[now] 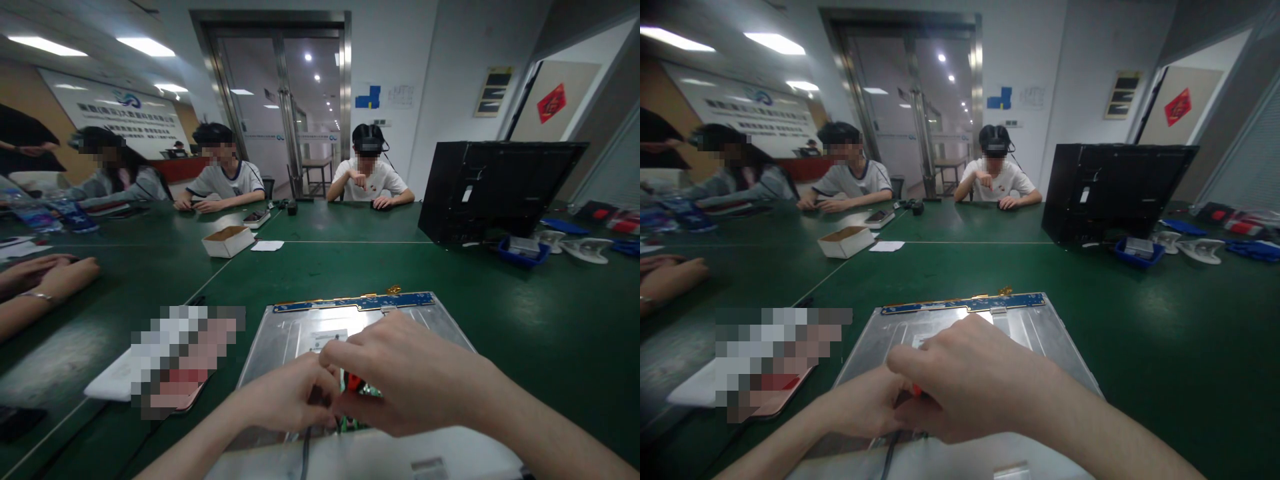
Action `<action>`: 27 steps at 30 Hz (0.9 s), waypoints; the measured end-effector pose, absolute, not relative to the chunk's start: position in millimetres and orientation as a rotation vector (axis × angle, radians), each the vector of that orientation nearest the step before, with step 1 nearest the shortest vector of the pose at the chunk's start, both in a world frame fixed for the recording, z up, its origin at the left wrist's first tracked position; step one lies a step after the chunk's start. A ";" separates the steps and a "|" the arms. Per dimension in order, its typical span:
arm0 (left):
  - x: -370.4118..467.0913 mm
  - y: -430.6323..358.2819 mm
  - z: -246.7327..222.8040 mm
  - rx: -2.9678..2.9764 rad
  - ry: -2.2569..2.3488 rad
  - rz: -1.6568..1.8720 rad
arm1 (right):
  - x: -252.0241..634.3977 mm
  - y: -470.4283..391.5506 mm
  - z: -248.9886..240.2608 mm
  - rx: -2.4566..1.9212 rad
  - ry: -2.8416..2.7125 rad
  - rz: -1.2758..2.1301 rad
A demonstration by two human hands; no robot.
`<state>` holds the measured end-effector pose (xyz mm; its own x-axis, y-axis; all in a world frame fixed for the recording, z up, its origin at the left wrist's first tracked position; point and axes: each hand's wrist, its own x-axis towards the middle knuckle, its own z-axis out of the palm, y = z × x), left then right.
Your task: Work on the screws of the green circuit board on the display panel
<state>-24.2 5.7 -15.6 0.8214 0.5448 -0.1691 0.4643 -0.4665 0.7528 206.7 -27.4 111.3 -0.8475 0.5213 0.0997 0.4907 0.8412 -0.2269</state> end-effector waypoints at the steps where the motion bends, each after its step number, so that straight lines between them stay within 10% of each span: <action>1: -24.0 5.2 -16.4 2.133 0.749 0.127 | 207.6 -27.6 111.7 -0.768 -2.854 0.306; 27: -19.9 0.9 -8.4 2.030 0.767 0.209 | 209.2 -27.6 112.1 -0.693 -2.894 0.306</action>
